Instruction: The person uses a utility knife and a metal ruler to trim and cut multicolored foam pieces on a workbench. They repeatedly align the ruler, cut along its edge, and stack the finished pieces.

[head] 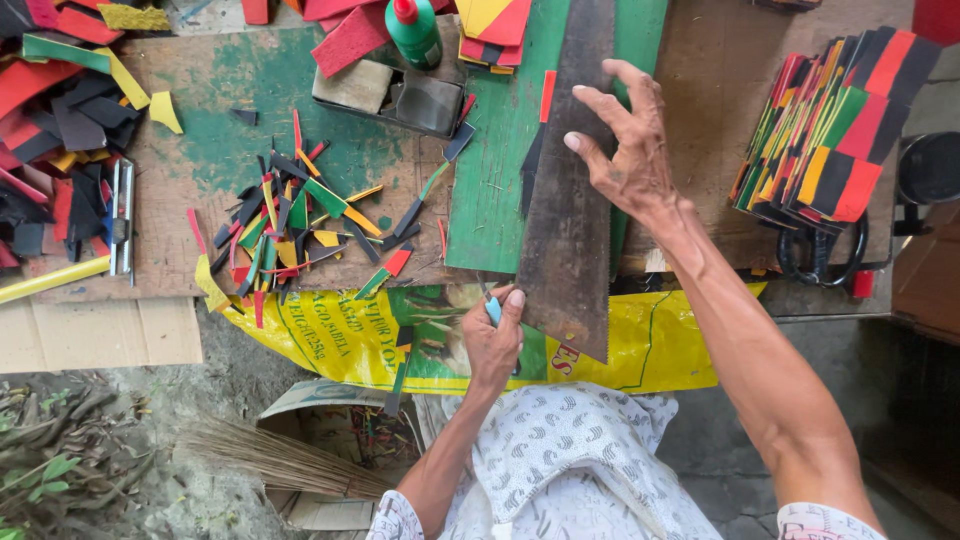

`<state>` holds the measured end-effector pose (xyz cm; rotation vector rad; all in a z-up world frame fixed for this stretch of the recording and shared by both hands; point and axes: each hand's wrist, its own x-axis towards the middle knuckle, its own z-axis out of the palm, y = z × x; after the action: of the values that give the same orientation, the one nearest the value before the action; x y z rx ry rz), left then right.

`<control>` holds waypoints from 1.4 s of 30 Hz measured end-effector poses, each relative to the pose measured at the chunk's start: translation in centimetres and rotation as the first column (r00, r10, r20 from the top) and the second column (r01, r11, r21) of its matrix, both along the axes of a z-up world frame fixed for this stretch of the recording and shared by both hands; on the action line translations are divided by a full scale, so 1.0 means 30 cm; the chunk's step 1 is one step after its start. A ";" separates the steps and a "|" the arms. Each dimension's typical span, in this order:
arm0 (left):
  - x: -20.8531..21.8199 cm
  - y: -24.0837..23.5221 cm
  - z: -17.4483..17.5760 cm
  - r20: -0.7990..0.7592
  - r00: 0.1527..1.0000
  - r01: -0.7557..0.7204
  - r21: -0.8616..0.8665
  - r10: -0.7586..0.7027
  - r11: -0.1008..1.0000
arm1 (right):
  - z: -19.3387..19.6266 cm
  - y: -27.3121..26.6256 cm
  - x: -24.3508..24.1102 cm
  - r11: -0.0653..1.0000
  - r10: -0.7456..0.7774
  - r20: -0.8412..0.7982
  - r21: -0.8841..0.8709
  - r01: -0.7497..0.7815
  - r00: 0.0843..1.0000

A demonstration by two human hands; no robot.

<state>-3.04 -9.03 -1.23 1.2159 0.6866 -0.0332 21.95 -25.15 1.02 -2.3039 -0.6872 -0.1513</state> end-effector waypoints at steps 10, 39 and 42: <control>0.049 0.029 -0.018 -0.017 0.997 0.079 -0.030 -0.079 0.996 | -0.046 0.031 0.019 0.998 -0.018 0.069 -0.060 0.022 0.997; 0.108 0.050 0.027 -0.110 0.987 0.108 -0.043 -0.112 0.993 | -0.039 0.043 0.035 0.991 0.000 0.033 -0.131 0.004 0.999; 0.111 0.051 0.028 -0.105 0.989 0.096 -0.055 -0.101 0.994 | -0.045 0.046 0.036 0.991 -0.004 0.038 -0.137 0.009 0.999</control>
<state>0.28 -7.51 -0.37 1.2061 0.7152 -0.1985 23.04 -23.77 -0.34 -2.4402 -0.7293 -0.1553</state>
